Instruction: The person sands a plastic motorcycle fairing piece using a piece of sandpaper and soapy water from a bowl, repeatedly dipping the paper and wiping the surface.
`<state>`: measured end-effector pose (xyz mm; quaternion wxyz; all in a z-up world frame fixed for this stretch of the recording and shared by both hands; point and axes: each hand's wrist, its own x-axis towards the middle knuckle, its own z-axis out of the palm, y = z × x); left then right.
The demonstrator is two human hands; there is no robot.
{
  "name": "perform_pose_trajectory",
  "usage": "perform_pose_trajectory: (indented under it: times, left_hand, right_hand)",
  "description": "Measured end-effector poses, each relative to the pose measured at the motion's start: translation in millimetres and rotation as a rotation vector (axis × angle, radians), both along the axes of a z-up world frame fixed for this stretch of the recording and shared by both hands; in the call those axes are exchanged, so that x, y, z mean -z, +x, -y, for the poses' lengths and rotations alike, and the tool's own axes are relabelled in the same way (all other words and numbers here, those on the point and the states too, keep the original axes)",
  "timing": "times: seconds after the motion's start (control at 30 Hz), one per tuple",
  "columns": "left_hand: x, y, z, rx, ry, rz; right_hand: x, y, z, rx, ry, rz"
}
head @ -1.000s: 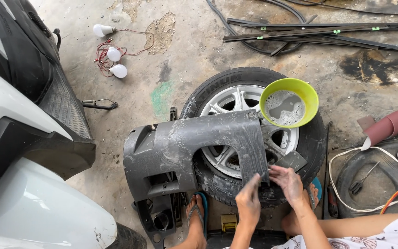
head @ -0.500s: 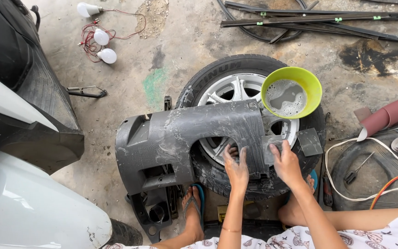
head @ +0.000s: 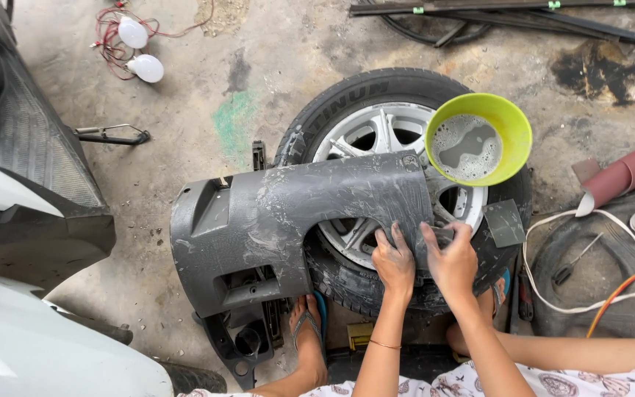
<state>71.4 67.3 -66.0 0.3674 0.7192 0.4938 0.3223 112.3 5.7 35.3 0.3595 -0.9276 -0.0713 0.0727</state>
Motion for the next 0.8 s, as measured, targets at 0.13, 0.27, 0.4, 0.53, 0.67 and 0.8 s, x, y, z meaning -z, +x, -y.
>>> perform_pose_trajectory:
  times: [0.13,0.27,0.4,0.53,0.67,0.8]
  left_hand:
    - [-0.5,0.3,0.3,0.015,0.025,-0.026]
    - [-1.7,2.0,2.3,-0.007,0.034,0.001]
    - [21.9,-5.7,15.1,-0.033,0.051,-0.049]
    - [17.6,-7.8,13.9,-0.036,0.071,-0.116]
    - [7.4,-4.9,7.3,-0.039,0.131,-0.019]
    - [7.0,-12.4,12.7,-0.058,0.143,-0.068]
  right_hand:
    - [43.2,3.5,4.1,0.014,-0.155,0.199]
    - [78.0,-9.6,45.2,0.030,-0.150,0.384]
    - [116.8,-10.3,57.8,-0.023,-0.194,0.609]
    - [94.7,12.5,24.2,-0.046,-0.142,0.672]
    - [102.0,-13.0,41.9,-0.066,-0.195,0.809]
    - [97.8,4.0,21.4,-0.020,-0.142,0.785]
